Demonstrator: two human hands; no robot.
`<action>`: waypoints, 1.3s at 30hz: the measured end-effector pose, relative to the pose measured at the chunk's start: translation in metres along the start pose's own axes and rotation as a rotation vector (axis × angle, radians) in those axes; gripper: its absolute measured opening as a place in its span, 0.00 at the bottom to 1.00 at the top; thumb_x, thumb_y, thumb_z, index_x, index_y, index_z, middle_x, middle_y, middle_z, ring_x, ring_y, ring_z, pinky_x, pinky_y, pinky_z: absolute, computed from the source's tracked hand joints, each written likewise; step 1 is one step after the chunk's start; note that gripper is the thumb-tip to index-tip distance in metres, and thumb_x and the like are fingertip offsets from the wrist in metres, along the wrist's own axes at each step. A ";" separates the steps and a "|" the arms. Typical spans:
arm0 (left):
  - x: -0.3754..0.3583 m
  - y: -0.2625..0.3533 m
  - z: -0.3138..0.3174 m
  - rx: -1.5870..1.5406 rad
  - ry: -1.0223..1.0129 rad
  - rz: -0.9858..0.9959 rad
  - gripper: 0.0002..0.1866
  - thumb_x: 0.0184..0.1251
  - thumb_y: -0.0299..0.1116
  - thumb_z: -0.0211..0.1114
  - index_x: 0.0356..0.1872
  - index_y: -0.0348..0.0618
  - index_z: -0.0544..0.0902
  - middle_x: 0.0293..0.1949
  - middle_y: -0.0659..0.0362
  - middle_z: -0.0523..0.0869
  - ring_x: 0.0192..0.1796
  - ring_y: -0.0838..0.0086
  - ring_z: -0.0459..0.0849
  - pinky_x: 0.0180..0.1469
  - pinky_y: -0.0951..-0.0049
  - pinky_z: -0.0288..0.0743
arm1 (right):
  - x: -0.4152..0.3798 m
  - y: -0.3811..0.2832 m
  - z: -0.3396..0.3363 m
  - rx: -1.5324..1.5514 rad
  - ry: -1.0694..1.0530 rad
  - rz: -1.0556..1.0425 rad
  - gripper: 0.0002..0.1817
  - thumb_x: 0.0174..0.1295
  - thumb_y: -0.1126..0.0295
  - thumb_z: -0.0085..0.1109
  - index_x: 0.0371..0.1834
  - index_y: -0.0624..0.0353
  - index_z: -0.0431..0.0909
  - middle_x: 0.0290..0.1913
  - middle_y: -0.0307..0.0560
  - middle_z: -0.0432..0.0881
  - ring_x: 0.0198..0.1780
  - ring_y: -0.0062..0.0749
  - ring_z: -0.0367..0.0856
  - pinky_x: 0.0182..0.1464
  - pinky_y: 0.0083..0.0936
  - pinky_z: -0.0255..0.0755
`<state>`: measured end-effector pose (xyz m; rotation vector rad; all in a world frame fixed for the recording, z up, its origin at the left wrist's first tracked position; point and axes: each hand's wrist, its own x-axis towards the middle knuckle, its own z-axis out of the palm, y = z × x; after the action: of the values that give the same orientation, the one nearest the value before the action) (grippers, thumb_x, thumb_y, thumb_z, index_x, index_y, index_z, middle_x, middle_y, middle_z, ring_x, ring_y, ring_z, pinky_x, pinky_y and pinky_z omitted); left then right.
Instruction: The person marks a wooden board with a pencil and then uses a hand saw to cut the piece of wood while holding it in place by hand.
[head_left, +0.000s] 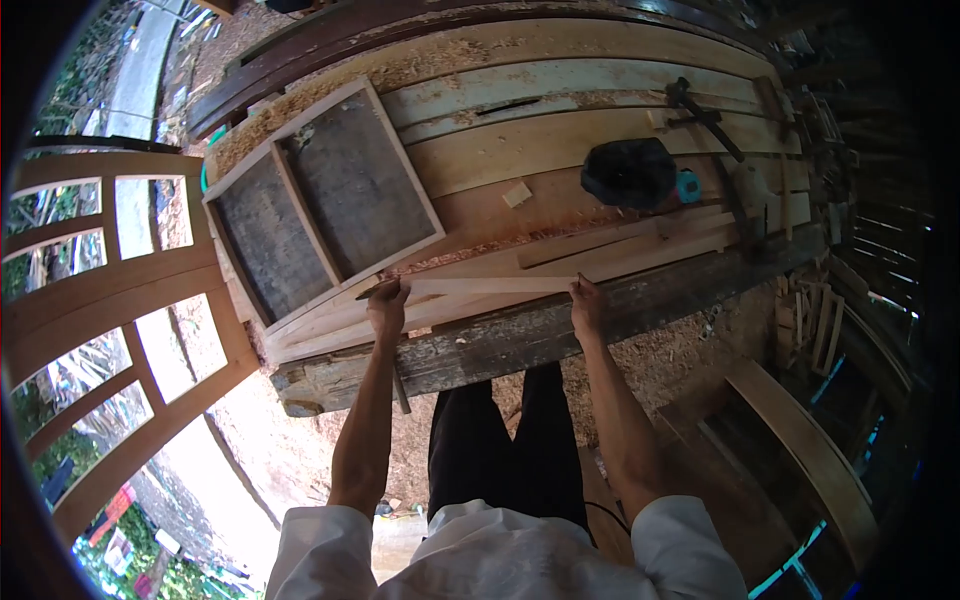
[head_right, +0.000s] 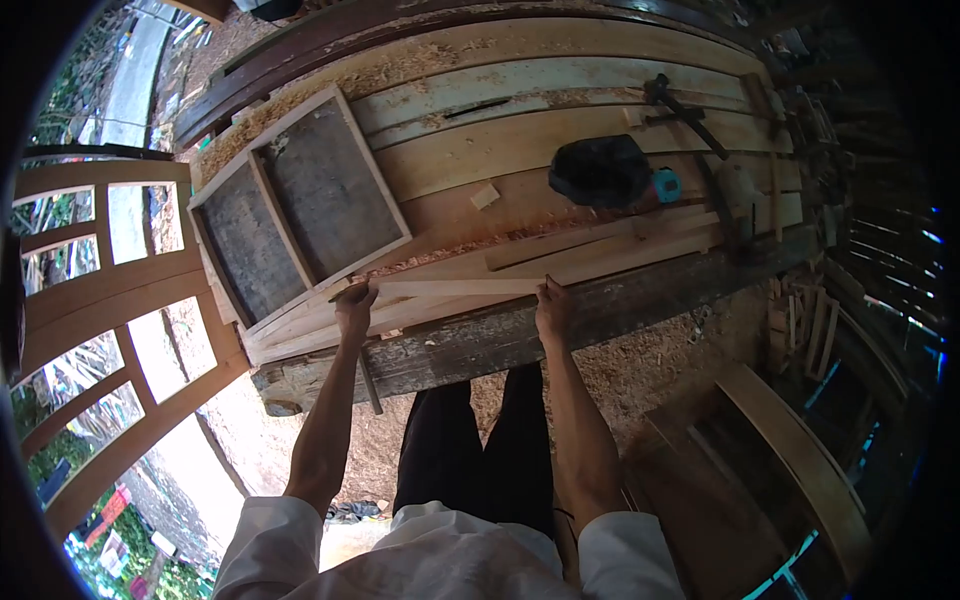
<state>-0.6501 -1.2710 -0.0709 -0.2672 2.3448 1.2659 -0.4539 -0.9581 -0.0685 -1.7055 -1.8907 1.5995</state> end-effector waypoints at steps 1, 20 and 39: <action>-0.008 -0.001 0.001 -0.016 -0.021 -0.001 0.18 0.59 0.35 0.70 0.48 0.35 0.85 0.44 0.49 0.89 0.46 0.69 0.87 0.52 0.72 0.76 | -0.004 0.001 -0.009 0.041 -0.015 -0.011 0.18 0.66 0.75 0.58 0.59 0.66 0.77 0.51 0.54 0.83 0.50 0.34 0.81 0.54 0.27 0.71; -0.161 0.003 0.114 0.029 -0.046 -0.055 0.20 0.54 0.38 0.73 0.43 0.33 0.86 0.39 0.49 0.89 0.42 0.67 0.87 0.49 0.69 0.77 | 0.022 0.052 -0.190 -0.048 -0.050 0.132 0.21 0.64 0.61 0.64 0.55 0.63 0.81 0.53 0.55 0.82 0.57 0.41 0.79 0.58 0.37 0.72; -0.054 0.071 0.220 0.380 0.010 0.006 0.25 0.59 0.44 0.67 0.51 0.36 0.83 0.48 0.46 0.86 0.53 0.59 0.84 0.56 0.64 0.75 | 0.197 -0.024 -0.147 -0.808 0.005 -0.459 0.20 0.68 0.63 0.52 0.60 0.59 0.71 0.54 0.56 0.77 0.58 0.51 0.72 0.54 0.50 0.68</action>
<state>-0.5628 -1.0519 -0.0962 -0.1414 2.5342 0.7967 -0.4379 -0.7124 -0.0895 -1.2733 -2.8811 0.6896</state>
